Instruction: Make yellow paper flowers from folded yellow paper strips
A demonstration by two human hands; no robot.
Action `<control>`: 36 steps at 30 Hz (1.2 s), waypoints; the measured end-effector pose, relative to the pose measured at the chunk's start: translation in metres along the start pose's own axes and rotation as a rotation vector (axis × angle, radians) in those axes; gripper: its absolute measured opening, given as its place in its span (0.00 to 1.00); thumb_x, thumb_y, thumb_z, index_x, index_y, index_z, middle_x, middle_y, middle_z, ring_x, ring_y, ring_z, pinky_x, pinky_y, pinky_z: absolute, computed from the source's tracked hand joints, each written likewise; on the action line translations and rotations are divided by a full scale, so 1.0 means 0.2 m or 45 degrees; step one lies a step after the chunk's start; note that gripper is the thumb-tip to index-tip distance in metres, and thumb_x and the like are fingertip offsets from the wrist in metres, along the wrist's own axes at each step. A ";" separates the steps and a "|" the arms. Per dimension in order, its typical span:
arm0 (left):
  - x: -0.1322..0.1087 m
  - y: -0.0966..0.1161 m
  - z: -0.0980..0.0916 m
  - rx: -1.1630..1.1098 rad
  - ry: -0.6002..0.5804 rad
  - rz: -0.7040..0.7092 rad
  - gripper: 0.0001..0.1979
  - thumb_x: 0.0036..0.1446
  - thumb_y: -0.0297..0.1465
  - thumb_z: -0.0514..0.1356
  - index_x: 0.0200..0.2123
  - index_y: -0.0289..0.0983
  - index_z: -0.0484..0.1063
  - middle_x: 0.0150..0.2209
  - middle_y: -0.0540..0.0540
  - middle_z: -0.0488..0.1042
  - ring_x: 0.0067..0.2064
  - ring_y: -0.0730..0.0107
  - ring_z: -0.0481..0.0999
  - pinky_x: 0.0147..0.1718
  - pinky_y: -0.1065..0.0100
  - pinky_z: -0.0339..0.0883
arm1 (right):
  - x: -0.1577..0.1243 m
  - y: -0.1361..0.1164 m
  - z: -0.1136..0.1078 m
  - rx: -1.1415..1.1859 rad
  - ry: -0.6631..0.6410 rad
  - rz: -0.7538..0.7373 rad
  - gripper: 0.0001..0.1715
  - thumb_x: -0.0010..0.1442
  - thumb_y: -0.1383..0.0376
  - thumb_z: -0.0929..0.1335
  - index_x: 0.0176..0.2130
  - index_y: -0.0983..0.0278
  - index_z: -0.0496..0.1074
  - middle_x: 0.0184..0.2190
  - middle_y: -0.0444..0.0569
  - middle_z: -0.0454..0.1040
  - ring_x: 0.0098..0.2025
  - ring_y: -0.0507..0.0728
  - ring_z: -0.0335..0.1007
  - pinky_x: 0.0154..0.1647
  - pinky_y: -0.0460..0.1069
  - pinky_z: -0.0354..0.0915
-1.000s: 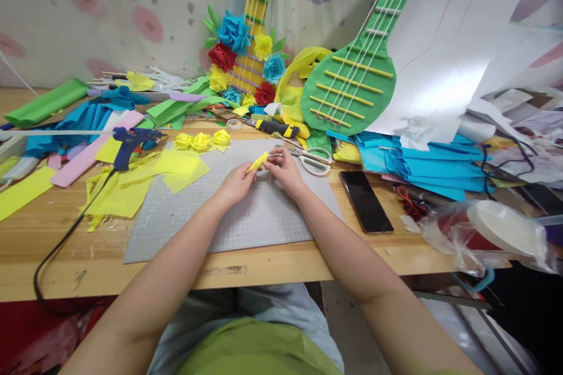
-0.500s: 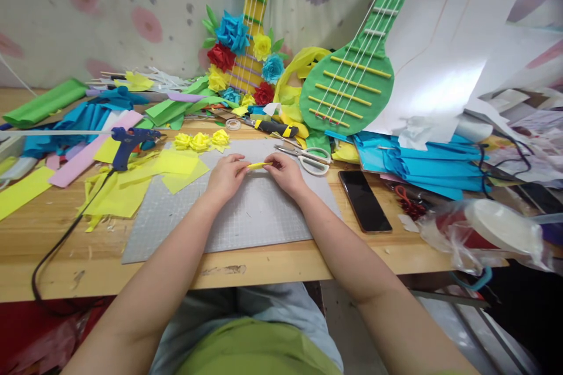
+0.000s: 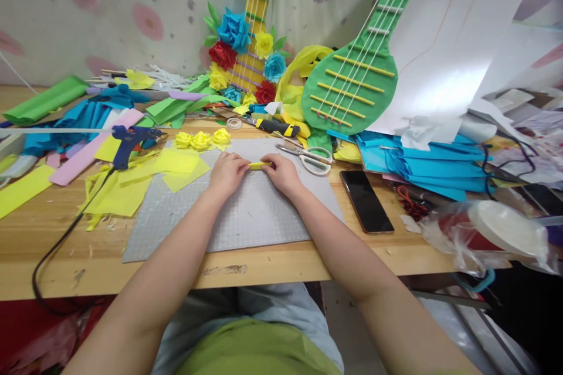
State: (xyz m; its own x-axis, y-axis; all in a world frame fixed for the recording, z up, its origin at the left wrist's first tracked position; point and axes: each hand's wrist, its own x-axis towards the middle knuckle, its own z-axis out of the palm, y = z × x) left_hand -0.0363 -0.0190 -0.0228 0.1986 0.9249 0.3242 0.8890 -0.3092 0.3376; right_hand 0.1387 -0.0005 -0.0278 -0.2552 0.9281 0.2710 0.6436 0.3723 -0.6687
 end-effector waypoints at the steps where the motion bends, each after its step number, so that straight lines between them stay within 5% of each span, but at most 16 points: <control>1: 0.00 0.00 0.00 -0.009 -0.001 -0.008 0.13 0.56 0.35 0.53 0.39 0.40 0.76 0.36 0.45 0.74 0.41 0.61 0.65 0.43 0.62 0.61 | 0.00 0.00 0.00 -0.013 -0.005 -0.001 0.09 0.52 0.68 0.65 0.36 0.62 0.72 0.35 0.47 0.74 0.37 0.53 0.67 0.41 0.49 0.61; 15: -0.02 -0.02 -0.08 -0.351 -0.043 -0.292 0.12 0.49 0.32 0.61 0.39 0.38 0.74 0.39 0.47 0.74 0.33 0.73 0.71 0.36 0.70 0.64 | 0.00 0.01 0.00 -0.017 -0.012 -0.011 0.07 0.53 0.68 0.66 0.34 0.61 0.73 0.33 0.47 0.74 0.37 0.54 0.67 0.41 0.49 0.62; 36: -0.02 -0.01 -0.07 -0.523 -0.004 -0.513 0.09 0.48 0.35 0.60 0.32 0.39 0.76 0.34 0.47 0.77 0.34 0.70 0.72 0.36 0.68 0.64 | 0.00 0.00 -0.01 0.003 -0.001 0.004 0.09 0.53 0.69 0.66 0.34 0.59 0.75 0.34 0.46 0.76 0.39 0.55 0.70 0.43 0.51 0.63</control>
State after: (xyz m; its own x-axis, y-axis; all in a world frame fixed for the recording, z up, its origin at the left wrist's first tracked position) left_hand -0.0442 -0.0256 -0.0125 -0.1205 0.9880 0.0963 0.6617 0.0076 0.7497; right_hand 0.1404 -0.0005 -0.0265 -0.2535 0.9293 0.2686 0.6426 0.3694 -0.6713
